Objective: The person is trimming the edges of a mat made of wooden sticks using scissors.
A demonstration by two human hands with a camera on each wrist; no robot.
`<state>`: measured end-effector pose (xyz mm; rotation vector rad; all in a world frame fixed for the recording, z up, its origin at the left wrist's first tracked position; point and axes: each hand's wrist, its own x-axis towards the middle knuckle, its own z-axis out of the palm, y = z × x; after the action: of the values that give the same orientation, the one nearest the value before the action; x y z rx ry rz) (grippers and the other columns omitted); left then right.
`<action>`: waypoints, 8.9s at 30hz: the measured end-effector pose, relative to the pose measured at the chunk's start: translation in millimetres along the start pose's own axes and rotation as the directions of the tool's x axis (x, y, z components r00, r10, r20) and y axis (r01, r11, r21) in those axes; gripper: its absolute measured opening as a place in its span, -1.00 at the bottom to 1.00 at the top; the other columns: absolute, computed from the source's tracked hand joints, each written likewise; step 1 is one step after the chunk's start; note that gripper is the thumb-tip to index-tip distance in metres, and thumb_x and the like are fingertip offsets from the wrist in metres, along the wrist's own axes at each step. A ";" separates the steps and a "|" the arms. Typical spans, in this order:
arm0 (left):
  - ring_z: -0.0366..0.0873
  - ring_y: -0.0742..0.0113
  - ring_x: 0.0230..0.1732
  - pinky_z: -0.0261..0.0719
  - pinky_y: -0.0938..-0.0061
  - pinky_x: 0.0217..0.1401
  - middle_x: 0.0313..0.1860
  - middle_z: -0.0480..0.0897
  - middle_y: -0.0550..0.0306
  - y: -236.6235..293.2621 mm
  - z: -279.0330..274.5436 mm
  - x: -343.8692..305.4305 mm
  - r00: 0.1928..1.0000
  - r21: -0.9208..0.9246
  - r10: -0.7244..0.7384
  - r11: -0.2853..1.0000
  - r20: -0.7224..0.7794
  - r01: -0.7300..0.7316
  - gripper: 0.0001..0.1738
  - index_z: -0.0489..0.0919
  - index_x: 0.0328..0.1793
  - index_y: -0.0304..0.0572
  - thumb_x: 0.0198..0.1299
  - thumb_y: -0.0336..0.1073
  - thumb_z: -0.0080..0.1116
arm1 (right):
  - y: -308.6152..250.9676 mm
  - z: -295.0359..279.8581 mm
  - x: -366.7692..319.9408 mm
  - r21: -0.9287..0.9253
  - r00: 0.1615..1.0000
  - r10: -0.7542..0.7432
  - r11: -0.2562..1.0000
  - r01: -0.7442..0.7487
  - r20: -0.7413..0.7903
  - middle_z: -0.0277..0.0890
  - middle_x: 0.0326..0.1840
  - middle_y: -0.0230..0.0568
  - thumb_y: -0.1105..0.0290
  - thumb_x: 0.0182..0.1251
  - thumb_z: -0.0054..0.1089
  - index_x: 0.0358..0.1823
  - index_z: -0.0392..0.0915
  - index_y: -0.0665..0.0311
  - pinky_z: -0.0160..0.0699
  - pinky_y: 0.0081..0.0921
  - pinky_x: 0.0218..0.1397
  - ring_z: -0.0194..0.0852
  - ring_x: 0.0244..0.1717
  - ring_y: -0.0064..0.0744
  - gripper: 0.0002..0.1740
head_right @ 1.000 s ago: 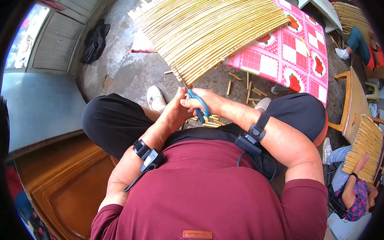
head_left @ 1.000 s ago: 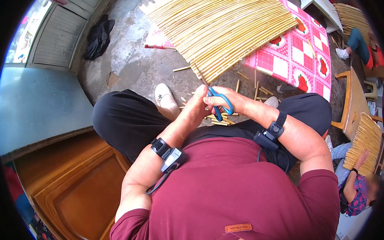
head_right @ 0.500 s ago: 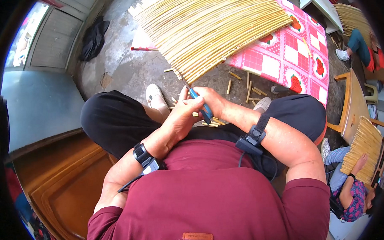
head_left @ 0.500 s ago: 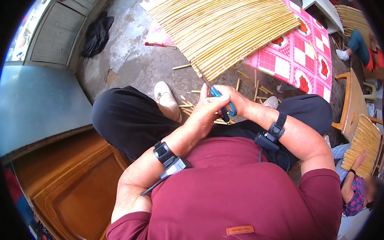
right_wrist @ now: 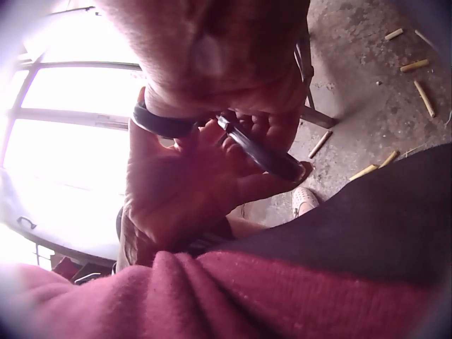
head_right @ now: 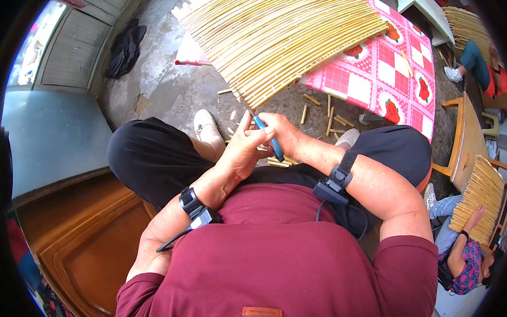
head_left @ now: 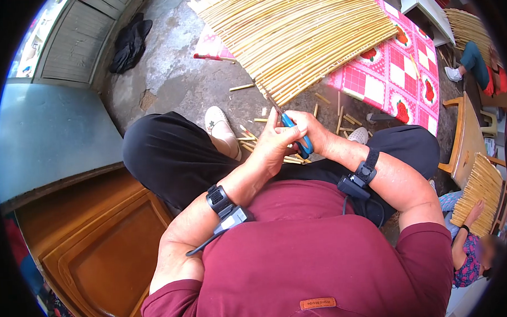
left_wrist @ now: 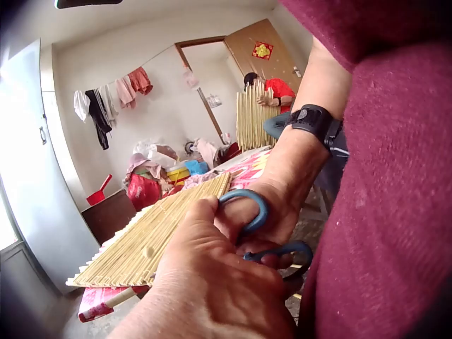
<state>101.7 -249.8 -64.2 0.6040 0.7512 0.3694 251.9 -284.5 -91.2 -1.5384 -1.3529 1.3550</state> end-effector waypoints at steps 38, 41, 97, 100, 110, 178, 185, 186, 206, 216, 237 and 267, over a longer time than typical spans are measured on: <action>0.67 0.37 -0.38 0.65 0.48 -0.22 -0.31 0.70 0.06 -0.4 -44.0 53.1 0.950 0.324 0.283 0.918 -0.133 -0.229 -0.77 0.58 -0.16 -0.20 0.39 -0.18 0.15 | 19.9 -61.6 -56.8 -0.391 0.878 0.448 0.848 -0.357 0.168 0.58 -0.37 -0.14 -0.02 0.17 0.40 -0.18 0.49 0.30 0.58 -0.35 -0.30 0.62 -0.36 -0.30 -0.49; 0.64 0.41 -0.43 0.63 0.51 -0.28 -0.42 0.67 0.11 2.3 -27.0 47.9 0.969 0.325 0.220 0.930 -0.115 -0.172 -0.78 0.58 -0.19 -0.19 0.41 -0.19 0.13 | 26.1 -59.7 -64.0 -0.552 0.905 0.399 0.793 -0.260 0.148 0.62 -0.27 -0.01 -0.04 0.15 0.39 -0.13 0.51 0.32 0.57 -0.22 -0.17 0.64 -0.23 -0.11 -0.45; 0.62 0.43 -0.05 0.60 0.47 0.00 -0.01 0.65 0.16 -21.2 -3.7 41.4 0.988 0.311 -0.087 0.949 0.128 0.044 -0.57 0.49 0.20 -0.19 0.43 -0.02 0.09 | 1.9 -50.5 -41.4 0.101 0.976 0.178 0.976 -0.191 0.123 0.54 -0.48 -0.40 0.11 0.26 0.38 -0.20 0.60 0.28 0.41 -0.64 -0.53 0.42 -0.60 -0.66 -0.64; 0.61 0.44 -0.04 0.61 0.46 -0.01 -0.02 0.64 0.19 -19.6 -3.0 36.2 0.988 0.329 -0.103 0.942 0.118 0.059 -0.58 0.49 0.21 -0.15 0.44 -0.01 0.08 | -3.6 -53.1 -42.1 0.068 0.971 0.194 0.977 -0.204 0.138 0.54 -0.47 -0.39 0.10 0.27 0.37 -0.20 0.59 0.29 0.40 -0.64 -0.53 0.40 -0.61 -0.66 -0.63; 0.60 0.39 0.04 0.61 0.42 0.06 0.06 0.63 0.20 -19.5 -9.7 29.5 0.979 0.313 -0.114 0.948 0.171 0.056 -0.49 0.47 0.28 -0.12 0.44 0.09 0.03 | -6.7 -59.8 -41.1 0.195 0.940 0.231 0.939 -0.283 0.253 0.48 -0.44 -0.43 0.02 0.36 0.27 -0.15 0.53 0.26 0.45 -0.65 -0.40 0.46 -0.48 -0.64 -0.59; 0.40 0.14 0.27 0.45 -0.12 0.26 0.27 0.48 0.11 -11.6 18.6 5.3 0.924 -0.097 -0.183 0.969 0.336 0.228 -0.29 0.29 0.38 0.21 0.21 0.21 0.28 | -24.0 -63.7 -21.2 0.197 0.869 0.374 0.872 -0.449 0.324 0.44 -0.53 -0.48 -0.24 0.30 0.17 -0.07 0.67 0.09 0.48 -0.56 -0.45 0.42 -0.51 -0.60 -0.45; 0.51 0.19 0.18 0.53 -0.04 0.22 0.17 0.56 0.11 -9.3 9.3 7.5 0.931 -0.158 -0.165 0.961 0.326 0.225 -0.41 0.41 0.26 0.07 0.25 0.15 0.27 | -31.5 -60.1 -10.3 0.210 0.849 0.447 0.834 -0.509 0.281 0.58 -0.45 -0.24 -0.18 0.29 0.25 -0.21 0.62 0.36 0.60 -0.61 -0.43 0.57 -0.48 -0.52 -0.39; 0.52 0.19 0.17 0.54 -0.04 0.21 0.16 0.56 0.12 -10.0 8.2 7.9 0.931 -0.161 -0.162 0.961 0.327 0.224 -0.42 0.41 0.26 0.06 0.25 0.14 0.27 | -32.2 -60.4 -9.9 0.194 0.850 0.453 0.839 -0.509 0.270 0.59 -0.45 -0.24 -0.17 0.29 0.25 -0.20 0.62 0.36 0.61 -0.60 -0.42 0.58 -0.48 -0.52 -0.40; 0.48 0.10 0.28 0.53 0.06 0.26 0.24 0.54 0.01 -13.5 3.4 12.2 0.926 -0.162 -0.149 0.963 0.347 0.215 -0.43 0.45 0.27 -0.07 0.27 0.03 0.29 | -8.2 -55.8 -15.2 0.024 0.979 0.201 0.979 -0.202 0.043 0.50 -0.60 -0.31 0.14 0.27 0.29 -0.40 0.60 0.30 0.51 -0.56 -0.57 0.51 -0.62 -0.57 -0.67; 0.47 0.06 0.32 0.53 0.03 0.27 0.23 0.53 -0.01 -15.7 5.4 13.4 0.925 -0.165 -0.168 0.958 0.342 0.235 -0.42 0.40 0.31 -0.07 0.26 -0.05 0.32 | -10.9 -61.2 -16.1 -0.082 0.988 0.150 0.986 -0.145 0.049 0.51 -0.58 -0.31 0.11 0.29 0.28 -0.37 0.57 0.30 0.50 -0.55 -0.56 0.47 -0.62 -0.58 -0.65; 0.52 0.17 0.28 0.52 0.09 0.26 0.19 0.60 0.12 -11.3 3.8 12.8 0.934 -0.067 -0.225 0.965 0.276 0.252 -0.50 0.45 0.30 -0.05 0.28 -0.15 0.30 | -17.4 -67.0 -18.5 0.005 0.971 0.210 0.977 -0.212 0.111 0.50 -0.63 -0.29 0.00 0.28 0.30 -0.38 0.61 0.29 0.52 -0.55 -0.55 0.52 -0.60 -0.57 -0.57; 0.47 0.15 0.34 0.49 0.08 0.30 0.27 0.54 -0.01 -18.6 -3.5 15.6 0.931 -0.070 -0.190 0.973 0.313 0.222 -0.38 0.35 0.39 -0.10 0.29 -0.11 0.30 | -7.1 -70.1 -29.5 0.113 0.953 0.247 0.957 -0.269 0.176 0.48 -0.58 -0.39 -0.06 0.28 0.34 -0.39 0.50 0.23 0.44 -0.63 -0.59 0.47 -0.62 -0.63 -0.53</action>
<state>111.6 -254.8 -86.0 0.4638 0.4883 0.1151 319.8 -301.2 -60.4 -1.5822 -1.1526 1.7293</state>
